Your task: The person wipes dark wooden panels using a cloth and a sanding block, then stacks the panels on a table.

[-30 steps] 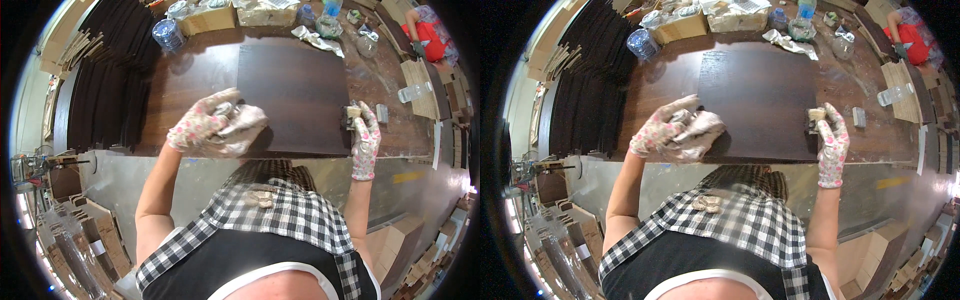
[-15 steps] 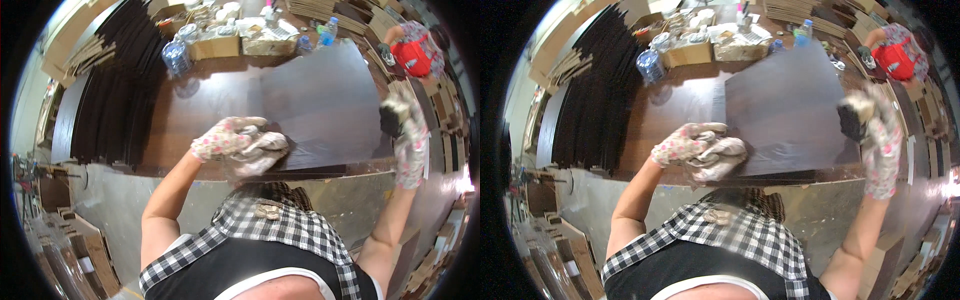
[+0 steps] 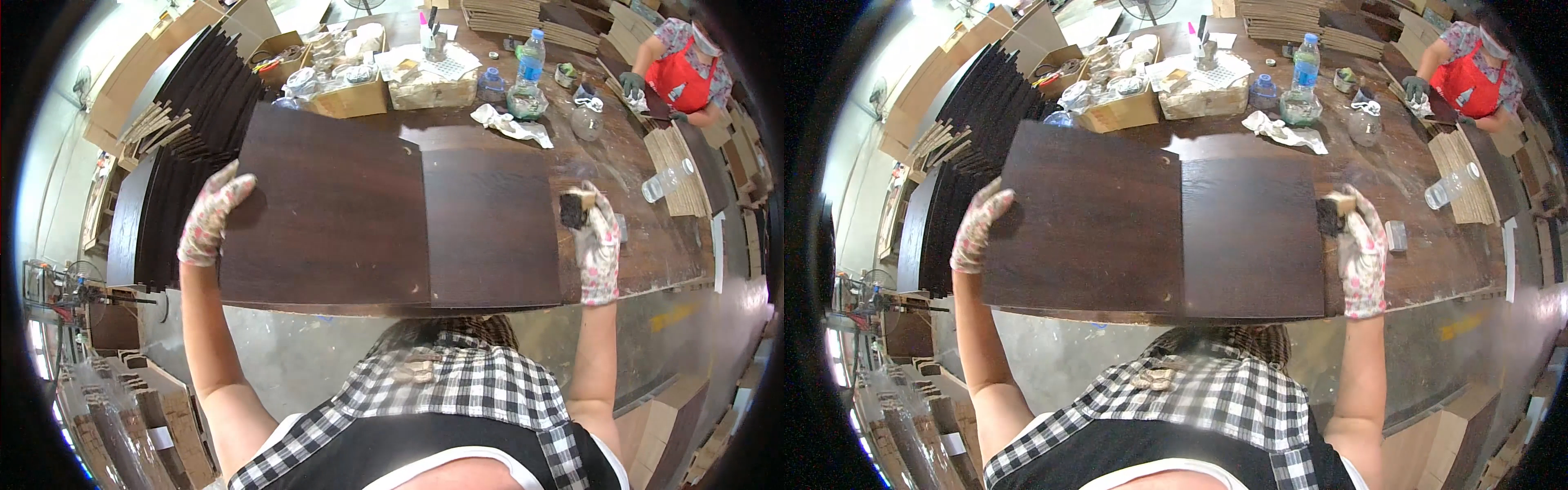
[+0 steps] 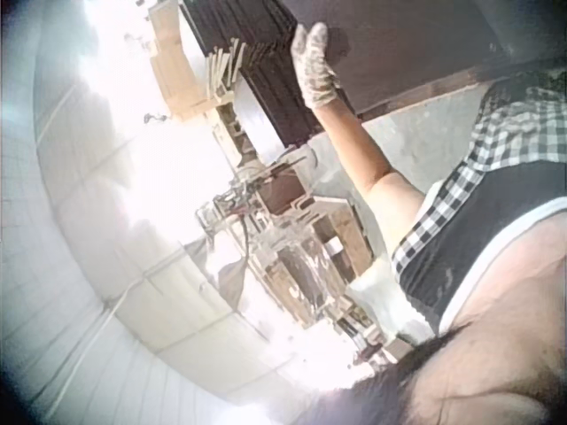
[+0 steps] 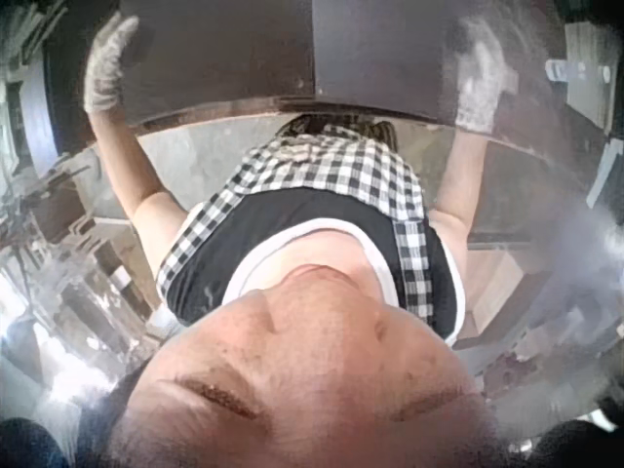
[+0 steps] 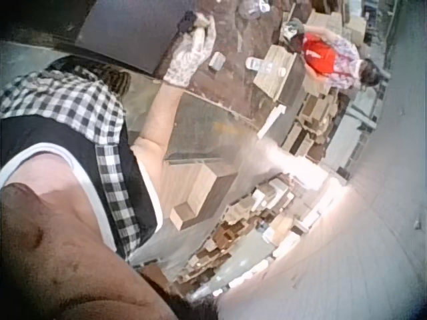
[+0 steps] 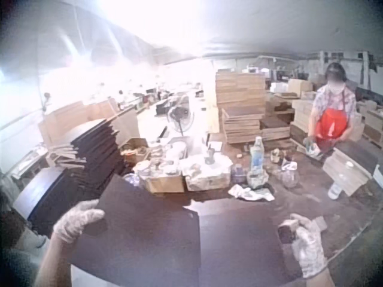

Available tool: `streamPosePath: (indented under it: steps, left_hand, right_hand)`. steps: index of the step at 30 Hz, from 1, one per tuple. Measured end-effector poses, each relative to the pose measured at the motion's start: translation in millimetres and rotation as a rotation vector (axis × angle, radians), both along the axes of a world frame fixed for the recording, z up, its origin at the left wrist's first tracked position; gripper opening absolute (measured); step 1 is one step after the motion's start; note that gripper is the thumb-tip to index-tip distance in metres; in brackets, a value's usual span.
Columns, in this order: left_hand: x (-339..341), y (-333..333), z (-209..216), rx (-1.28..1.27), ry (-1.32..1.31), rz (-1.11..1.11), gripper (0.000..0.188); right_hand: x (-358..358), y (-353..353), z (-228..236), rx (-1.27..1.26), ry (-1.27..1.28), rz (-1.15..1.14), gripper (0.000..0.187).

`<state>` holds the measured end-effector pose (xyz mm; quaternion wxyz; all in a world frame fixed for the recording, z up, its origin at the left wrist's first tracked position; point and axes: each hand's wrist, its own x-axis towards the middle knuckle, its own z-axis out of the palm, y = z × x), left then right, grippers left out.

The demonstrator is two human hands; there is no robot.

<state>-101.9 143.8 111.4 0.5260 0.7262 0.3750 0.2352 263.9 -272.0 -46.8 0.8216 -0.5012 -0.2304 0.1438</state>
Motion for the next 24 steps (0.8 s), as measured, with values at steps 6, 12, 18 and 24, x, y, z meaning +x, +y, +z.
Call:
streamPosePath:
  steps: [6,12,18,24]
  left_hand:
    - [30.8,-47.6,-84.0,-0.400,-0.018,-0.013,0.071]
    - [84.5,-66.9,-145.0,-0.409,-0.118,-0.334,0.075]
    - [92.3,-69.4,-157.2,-0.287,-0.048,-0.347,0.082]
    - [87.8,-67.9,-163.6,-0.380,-0.118,-0.372,0.083]
  right_hand:
    - [-2.8,-7.2,-24.4,0.044,0.272,0.076,0.038]
    - [35.6,31.8,36.6,-0.522,-0.286,-0.013,0.036]
    - [85.8,114.2,49.4,-0.851,-0.883,0.127,0.035]
    - [51.4,206.9,46.0,-0.753,-1.106,0.315,0.034]
